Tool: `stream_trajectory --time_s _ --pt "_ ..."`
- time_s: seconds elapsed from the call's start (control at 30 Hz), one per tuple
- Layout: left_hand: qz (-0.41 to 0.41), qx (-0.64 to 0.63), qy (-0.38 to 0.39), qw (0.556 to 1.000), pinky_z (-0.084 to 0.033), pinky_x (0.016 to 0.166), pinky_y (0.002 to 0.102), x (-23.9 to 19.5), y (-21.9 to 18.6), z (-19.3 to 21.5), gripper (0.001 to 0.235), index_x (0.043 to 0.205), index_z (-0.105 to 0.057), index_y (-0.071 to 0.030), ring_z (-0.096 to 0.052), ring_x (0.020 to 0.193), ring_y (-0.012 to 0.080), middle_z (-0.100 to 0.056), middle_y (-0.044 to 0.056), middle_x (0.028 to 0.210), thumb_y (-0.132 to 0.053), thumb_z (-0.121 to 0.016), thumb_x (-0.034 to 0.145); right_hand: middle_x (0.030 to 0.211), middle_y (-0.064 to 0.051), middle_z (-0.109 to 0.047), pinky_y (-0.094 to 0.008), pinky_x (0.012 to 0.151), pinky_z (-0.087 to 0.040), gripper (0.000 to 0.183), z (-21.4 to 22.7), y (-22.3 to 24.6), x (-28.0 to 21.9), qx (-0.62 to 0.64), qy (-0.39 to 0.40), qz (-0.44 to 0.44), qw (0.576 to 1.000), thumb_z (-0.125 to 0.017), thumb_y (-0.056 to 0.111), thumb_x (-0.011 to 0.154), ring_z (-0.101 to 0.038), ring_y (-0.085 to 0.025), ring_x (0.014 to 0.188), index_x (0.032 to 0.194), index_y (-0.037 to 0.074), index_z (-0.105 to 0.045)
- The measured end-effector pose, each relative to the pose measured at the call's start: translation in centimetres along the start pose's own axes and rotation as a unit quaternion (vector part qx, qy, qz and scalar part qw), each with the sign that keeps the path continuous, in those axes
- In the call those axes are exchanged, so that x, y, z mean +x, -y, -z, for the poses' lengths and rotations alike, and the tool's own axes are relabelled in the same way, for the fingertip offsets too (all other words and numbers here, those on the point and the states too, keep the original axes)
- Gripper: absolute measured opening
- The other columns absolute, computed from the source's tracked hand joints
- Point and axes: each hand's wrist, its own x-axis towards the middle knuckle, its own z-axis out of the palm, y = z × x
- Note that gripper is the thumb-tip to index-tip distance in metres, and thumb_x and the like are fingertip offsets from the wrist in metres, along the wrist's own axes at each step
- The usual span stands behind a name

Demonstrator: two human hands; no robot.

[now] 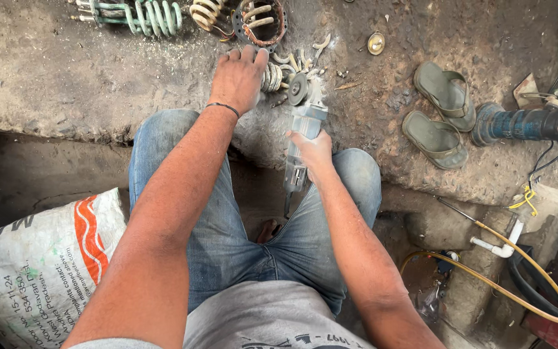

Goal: The person sits on the floor and uses an angle grinder to cut and grind small metal parts, likely from vehicle suspension springs. The person handles the parts one at a time, grinding them into smaller pieces.

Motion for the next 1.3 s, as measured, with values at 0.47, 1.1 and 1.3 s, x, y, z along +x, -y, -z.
stream_trajectory --time_s 0.47,1.1,1.3 --pt "0.033 -0.204 0.084 0.975 -0.053 0.094 0.049 0.7 1.8 -0.5 0.071 0.12 -0.065 0.0 -0.064 0.11 0.041 -0.063 0.023 0.119 -0.044 -0.091 0.071 0.098 -0.01 -0.069 -0.034 0.061 -0.064 0.04 -0.4 0.2 0.5 0.002 -0.033 0.043 0.999 -0.08 0.007 0.08 -0.072 -0.019 0.073 0.114 -0.002 -0.06" --pt "0.085 -0.254 0.101 0.958 -0.054 0.092 0.05 0.4 2.0 0.0 0.087 0.129 -0.053 -0.011 -0.063 0.112 0.0395 -0.065 0.019 0.115 -0.047 -0.096 0.063 0.093 -0.009 -0.07 -0.034 0.057 -0.062 0.037 -0.7 -0.5 1.0 -0.046 -0.038 0.042 0.997 -0.082 0.007 0.08 -0.072 -0.019 0.066 0.11 0.0 -0.063" --pt "0.084 -0.258 0.097 0.957 -0.054 0.092 0.05 0.5 2.0 -0.1 0.088 0.131 -0.053 -0.012 -0.064 0.112 0.0403 -0.065 0.02 0.115 -0.044 -0.097 0.061 0.093 -0.009 -0.07 -0.034 0.057 -0.062 0.036 -0.6 -0.8 1.3 -0.044 -0.03 0.051 0.997 -0.082 0.006 0.08 -0.072 -0.019 0.067 0.11 -0.001 -0.063"
